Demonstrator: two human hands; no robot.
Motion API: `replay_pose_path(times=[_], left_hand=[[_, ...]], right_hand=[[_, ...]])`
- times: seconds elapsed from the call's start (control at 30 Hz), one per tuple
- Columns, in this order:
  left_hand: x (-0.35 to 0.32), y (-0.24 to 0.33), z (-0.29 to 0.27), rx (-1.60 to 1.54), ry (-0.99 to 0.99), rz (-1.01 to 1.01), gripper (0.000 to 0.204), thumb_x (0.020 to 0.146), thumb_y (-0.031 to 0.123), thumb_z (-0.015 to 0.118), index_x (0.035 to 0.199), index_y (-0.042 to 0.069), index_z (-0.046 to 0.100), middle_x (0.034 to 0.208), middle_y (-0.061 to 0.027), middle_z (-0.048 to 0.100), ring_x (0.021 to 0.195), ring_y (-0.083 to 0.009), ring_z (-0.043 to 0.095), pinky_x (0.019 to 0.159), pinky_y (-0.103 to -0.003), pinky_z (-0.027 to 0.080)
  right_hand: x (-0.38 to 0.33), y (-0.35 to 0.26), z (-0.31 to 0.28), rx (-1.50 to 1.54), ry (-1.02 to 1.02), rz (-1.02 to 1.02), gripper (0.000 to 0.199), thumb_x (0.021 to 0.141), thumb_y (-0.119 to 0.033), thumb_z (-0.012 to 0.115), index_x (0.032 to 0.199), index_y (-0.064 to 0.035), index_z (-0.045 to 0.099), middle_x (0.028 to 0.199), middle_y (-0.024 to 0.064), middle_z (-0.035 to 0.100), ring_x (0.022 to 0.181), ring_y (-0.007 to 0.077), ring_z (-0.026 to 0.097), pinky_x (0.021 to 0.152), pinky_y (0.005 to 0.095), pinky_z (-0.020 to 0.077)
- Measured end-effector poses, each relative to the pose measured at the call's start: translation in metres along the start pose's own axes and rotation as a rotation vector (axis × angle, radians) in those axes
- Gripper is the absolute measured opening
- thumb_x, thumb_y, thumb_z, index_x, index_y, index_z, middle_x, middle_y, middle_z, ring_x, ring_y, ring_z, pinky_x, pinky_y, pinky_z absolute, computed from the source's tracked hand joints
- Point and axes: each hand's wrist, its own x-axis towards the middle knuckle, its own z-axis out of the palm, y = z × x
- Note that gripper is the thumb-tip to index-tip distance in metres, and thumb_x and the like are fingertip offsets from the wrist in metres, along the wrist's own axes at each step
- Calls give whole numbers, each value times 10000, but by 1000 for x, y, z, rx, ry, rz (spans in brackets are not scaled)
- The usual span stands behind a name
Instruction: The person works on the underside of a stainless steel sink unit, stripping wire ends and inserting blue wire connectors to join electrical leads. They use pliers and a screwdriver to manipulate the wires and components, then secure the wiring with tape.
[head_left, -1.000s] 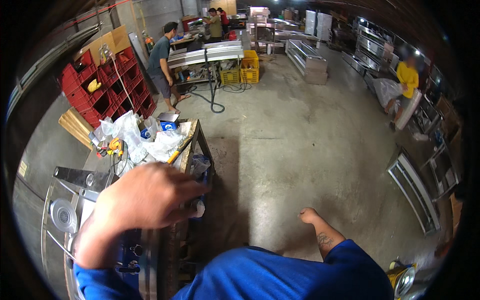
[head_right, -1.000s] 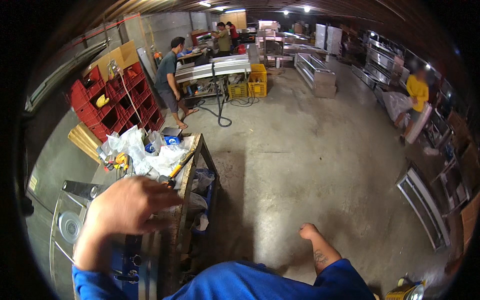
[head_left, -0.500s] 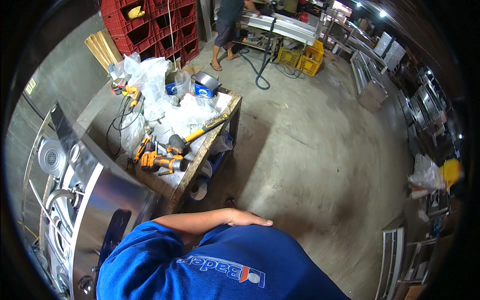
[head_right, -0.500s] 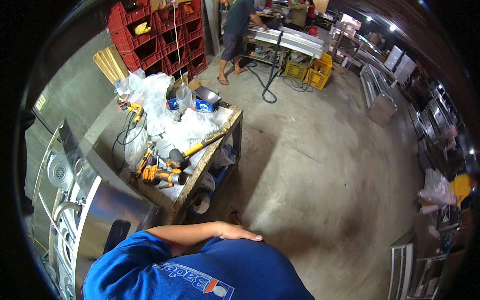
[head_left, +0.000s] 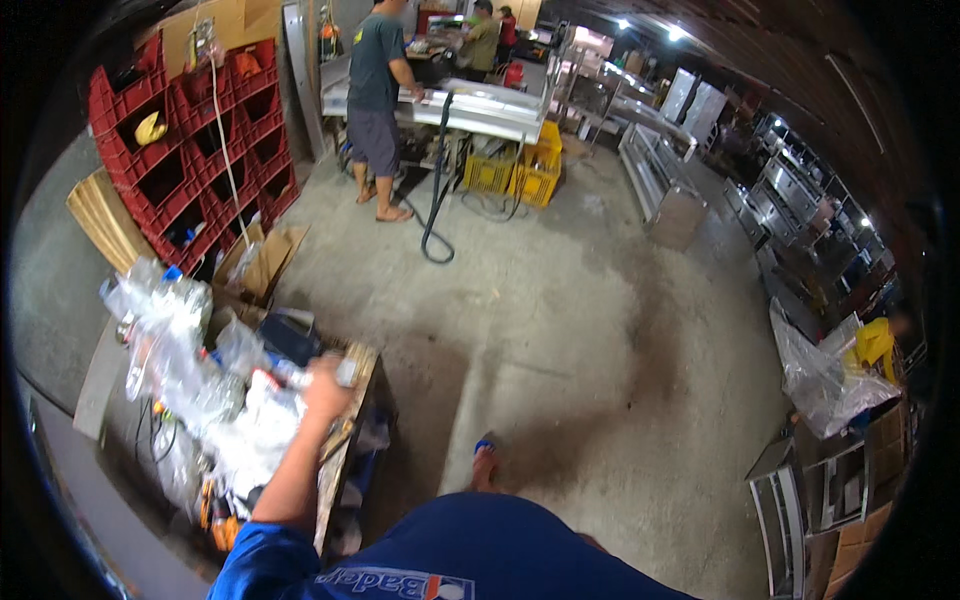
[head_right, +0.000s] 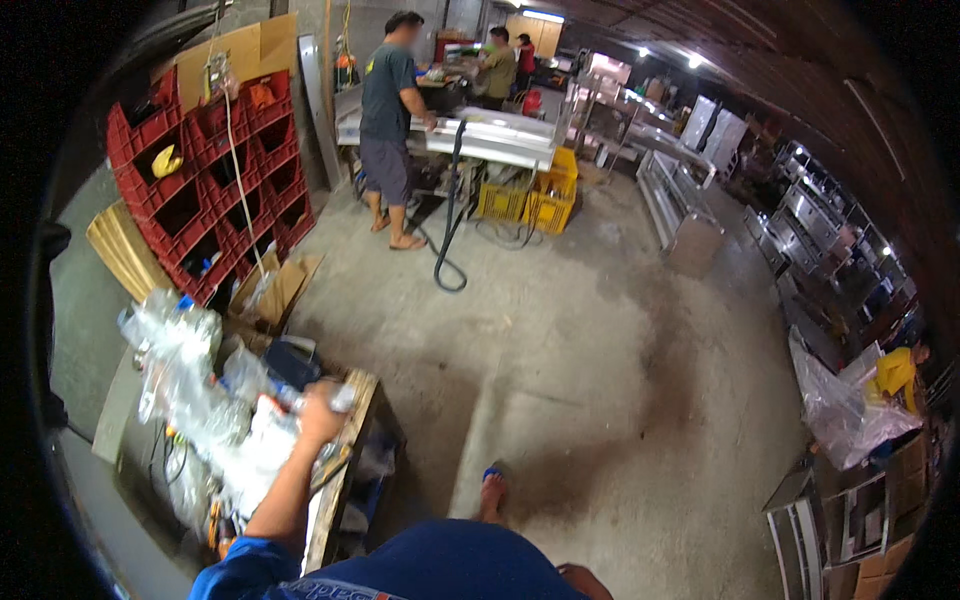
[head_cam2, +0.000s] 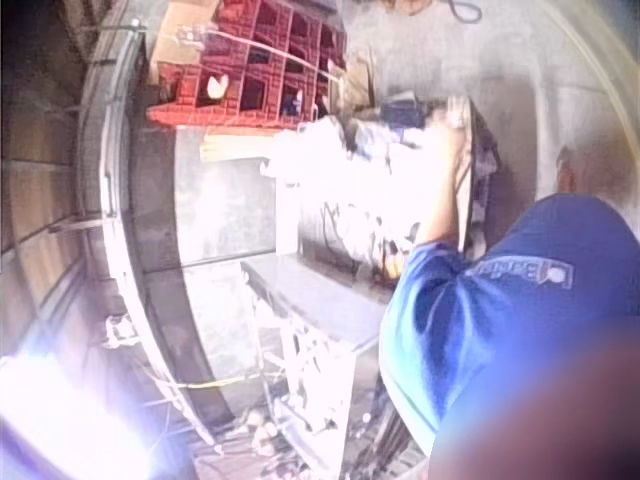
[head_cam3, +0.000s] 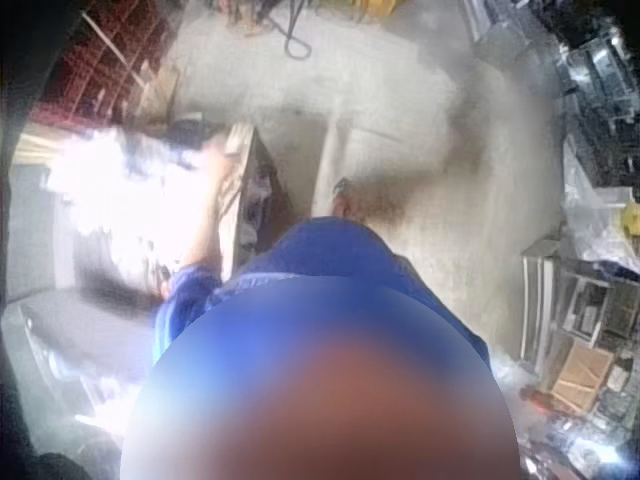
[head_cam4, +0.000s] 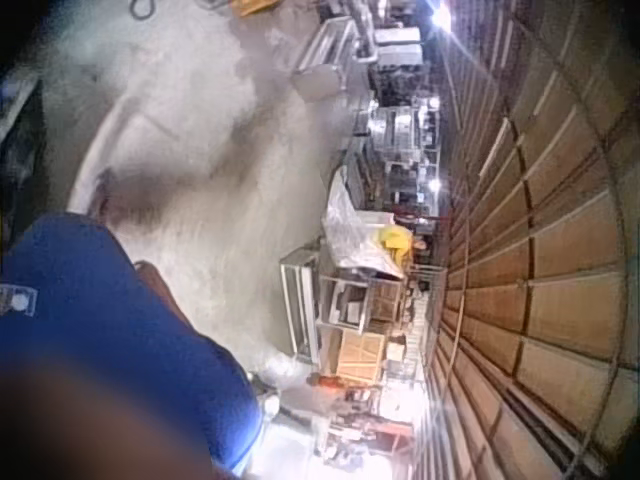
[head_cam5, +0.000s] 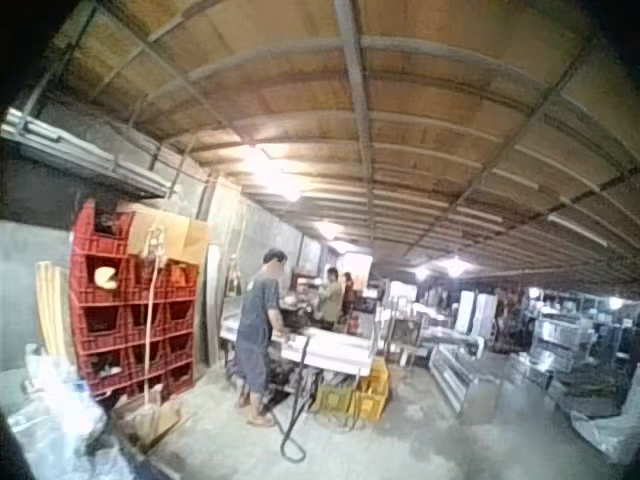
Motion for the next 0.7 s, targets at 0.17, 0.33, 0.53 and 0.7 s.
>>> replay_pose_path(times=[0.17,0.33,0.53,0.7], left_hand=[[74,-89,-7,267,145,-898,1046,809,567,762,1621,177,229,1539,-306,380,1422,-480,374,1141,-533,383],[81,-87,11,-2,160,-877,1195,759,630,777,1631,87,167,1653,-257,242,1489,-537,230,1238,-529,226],[93,-80,24,-196,267,-1085,1255,698,462,818,1646,166,51,1638,-378,57,1343,-524,492,1108,-461,455],[26,-91,14,-217,421,-1080,1184,675,347,796,1634,129,138,1464,-314,404,1259,-486,547,1073,-494,470]], right_hand=[[136,-82,-72,-402,-121,80,265,929,-205,661,1143,-54,704,1070,80,742,899,226,716,811,371,561],[279,-240,-157,-940,-201,189,251,927,-213,648,1120,-75,730,1114,84,748,975,247,723,894,387,560],[431,-455,-146,-1123,-57,-257,355,910,-211,691,1202,-10,706,1082,145,742,902,233,707,801,377,550],[489,-554,-5,-844,-305,-266,315,937,-209,697,1176,-5,685,1086,126,732,943,225,694,829,346,540]])
